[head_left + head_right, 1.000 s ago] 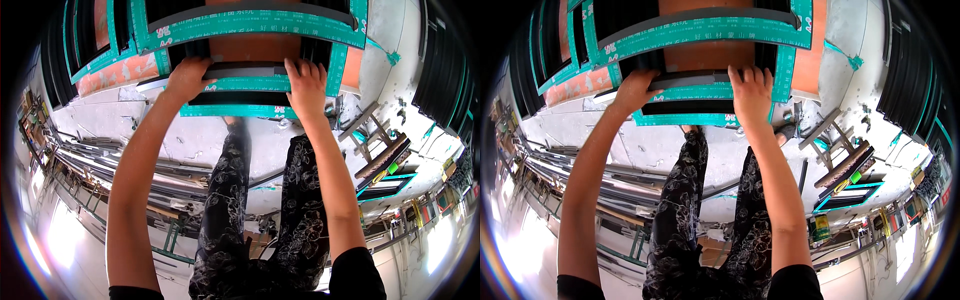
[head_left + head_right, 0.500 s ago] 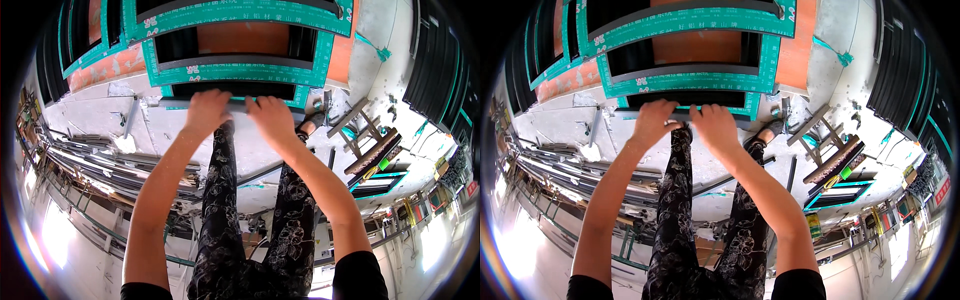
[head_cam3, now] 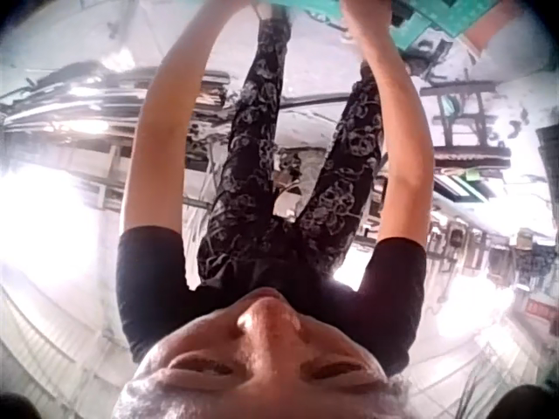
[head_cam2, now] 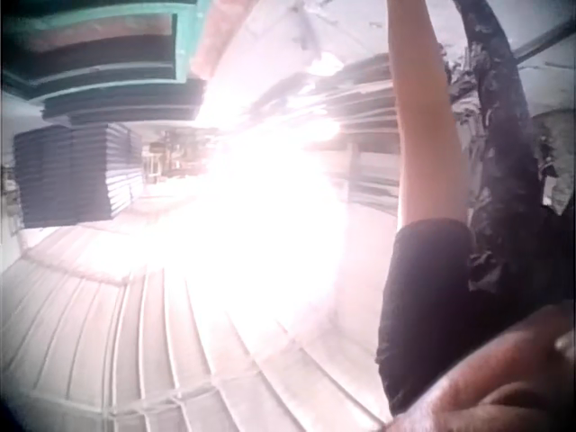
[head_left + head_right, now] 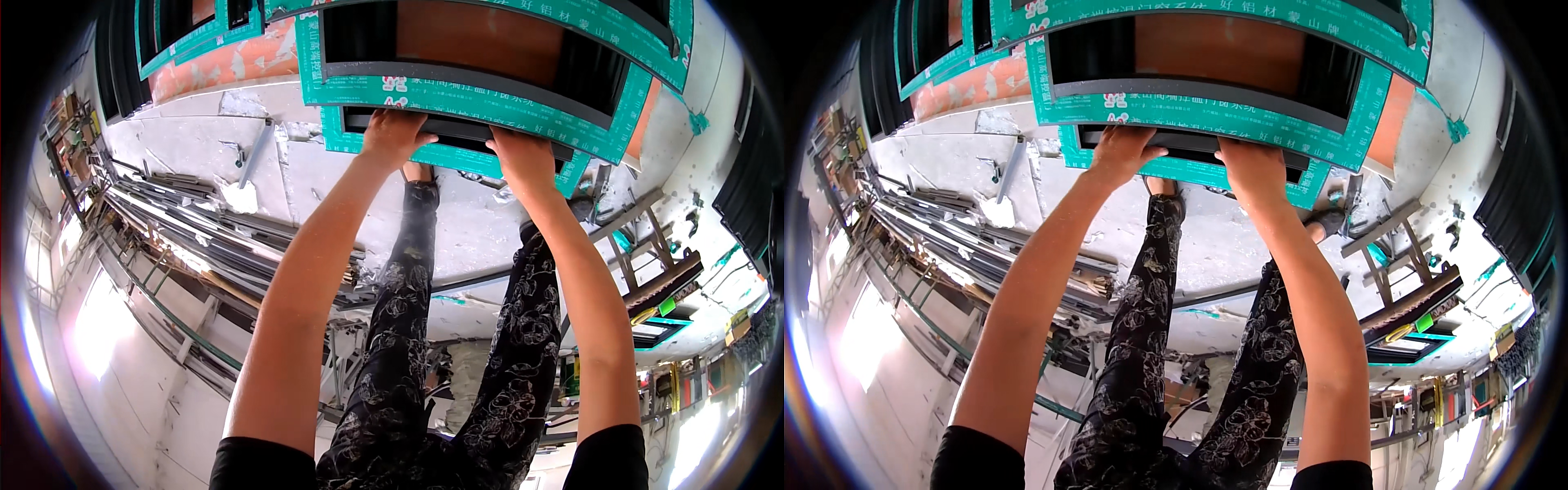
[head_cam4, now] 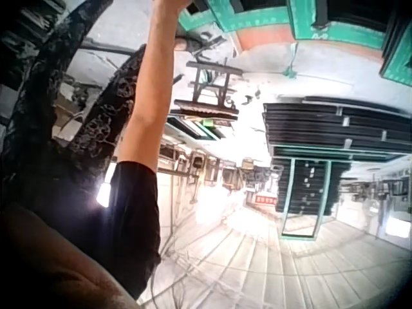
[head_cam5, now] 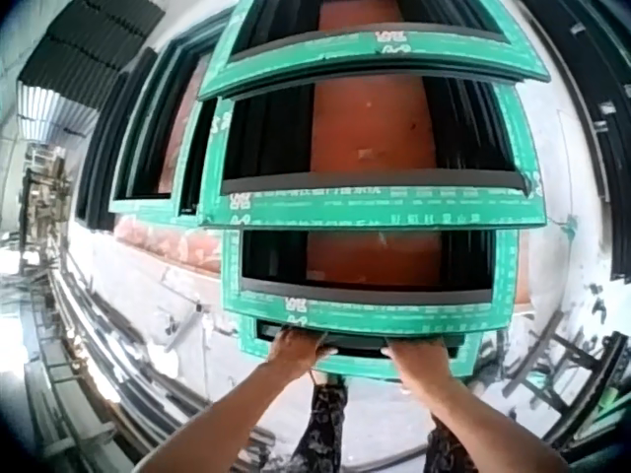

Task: The person assembles metal window frames by inserting rubber seals, cutting metal strips with a saw, and applying tape to the joints.

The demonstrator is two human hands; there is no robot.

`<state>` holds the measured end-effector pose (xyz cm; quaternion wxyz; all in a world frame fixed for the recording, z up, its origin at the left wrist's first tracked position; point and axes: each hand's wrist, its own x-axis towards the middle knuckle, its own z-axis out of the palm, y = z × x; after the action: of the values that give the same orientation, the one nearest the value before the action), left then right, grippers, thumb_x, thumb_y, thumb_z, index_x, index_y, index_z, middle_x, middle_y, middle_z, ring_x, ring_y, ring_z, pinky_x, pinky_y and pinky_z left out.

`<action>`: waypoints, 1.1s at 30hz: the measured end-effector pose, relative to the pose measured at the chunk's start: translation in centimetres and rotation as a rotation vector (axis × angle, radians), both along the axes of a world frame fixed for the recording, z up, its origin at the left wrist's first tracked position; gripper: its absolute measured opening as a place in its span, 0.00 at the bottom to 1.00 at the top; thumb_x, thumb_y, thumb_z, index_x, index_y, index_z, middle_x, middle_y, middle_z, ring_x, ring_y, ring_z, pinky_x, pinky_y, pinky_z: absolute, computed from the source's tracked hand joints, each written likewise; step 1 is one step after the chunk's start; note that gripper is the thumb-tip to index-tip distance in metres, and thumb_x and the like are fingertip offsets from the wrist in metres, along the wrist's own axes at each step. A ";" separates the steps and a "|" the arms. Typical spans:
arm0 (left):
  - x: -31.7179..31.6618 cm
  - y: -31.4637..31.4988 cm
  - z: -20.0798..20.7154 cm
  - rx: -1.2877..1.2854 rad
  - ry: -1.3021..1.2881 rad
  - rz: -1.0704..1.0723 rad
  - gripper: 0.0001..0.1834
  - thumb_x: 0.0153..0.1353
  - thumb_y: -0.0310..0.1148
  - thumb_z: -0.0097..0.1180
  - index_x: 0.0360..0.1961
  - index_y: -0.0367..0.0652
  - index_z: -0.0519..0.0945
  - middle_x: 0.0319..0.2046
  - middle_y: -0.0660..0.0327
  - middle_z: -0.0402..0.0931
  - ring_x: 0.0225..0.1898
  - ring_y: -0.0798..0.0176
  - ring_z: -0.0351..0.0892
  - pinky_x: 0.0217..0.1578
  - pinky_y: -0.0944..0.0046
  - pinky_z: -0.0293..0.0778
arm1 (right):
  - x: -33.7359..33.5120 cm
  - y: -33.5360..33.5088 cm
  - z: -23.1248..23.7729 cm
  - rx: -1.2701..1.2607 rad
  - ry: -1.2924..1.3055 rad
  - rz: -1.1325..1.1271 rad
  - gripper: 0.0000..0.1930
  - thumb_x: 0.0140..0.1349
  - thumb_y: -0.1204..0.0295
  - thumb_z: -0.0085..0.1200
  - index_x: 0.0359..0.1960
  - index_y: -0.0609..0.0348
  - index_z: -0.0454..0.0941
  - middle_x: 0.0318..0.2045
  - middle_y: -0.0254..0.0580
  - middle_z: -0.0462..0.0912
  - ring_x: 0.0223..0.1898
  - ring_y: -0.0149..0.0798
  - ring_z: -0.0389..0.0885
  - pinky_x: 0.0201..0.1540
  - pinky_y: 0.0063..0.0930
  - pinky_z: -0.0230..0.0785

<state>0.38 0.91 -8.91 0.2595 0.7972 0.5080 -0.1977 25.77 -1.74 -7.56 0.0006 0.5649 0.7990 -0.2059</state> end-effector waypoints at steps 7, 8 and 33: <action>-0.1 0.9 1.4 -0.025 -0.150 -0.003 0.26 0.61 0.55 0.55 0.51 0.46 0.78 0.46 0.52 0.79 0.52 0.46 0.75 0.57 0.46 0.65 | 0.6 0.7 1.0 -0.188 -0.005 -0.011 0.18 0.59 0.62 0.60 0.51 0.48 0.77 0.42 0.45 0.82 0.43 0.52 0.81 0.46 0.43 0.74; -0.4 0.6 1.2 -0.009 -0.170 -0.001 0.26 0.61 0.55 0.55 0.51 0.47 0.78 0.45 0.52 0.80 0.52 0.46 0.75 0.57 0.46 0.65 | 0.4 0.4 0.7 -0.170 0.018 -0.009 0.18 0.58 0.61 0.60 0.50 0.48 0.77 0.41 0.44 0.82 0.43 0.51 0.81 0.46 0.43 0.74; -1.2 0.8 -0.9 -0.138 -0.193 -0.005 0.24 0.64 0.56 0.51 0.47 0.50 0.81 0.46 0.54 0.80 0.51 0.49 0.76 0.58 0.47 0.66 | 1.1 -1.8 -3.0 -0.166 0.228 -0.069 0.16 0.60 0.59 0.59 0.45 0.55 0.81 0.41 0.45 0.83 0.45 0.49 0.79 0.52 0.42 0.70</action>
<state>-0.79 1.75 -9.85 0.3609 0.7940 0.4639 -0.1553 26.88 -3.56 -10.57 -0.0504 0.5630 0.7542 -0.3341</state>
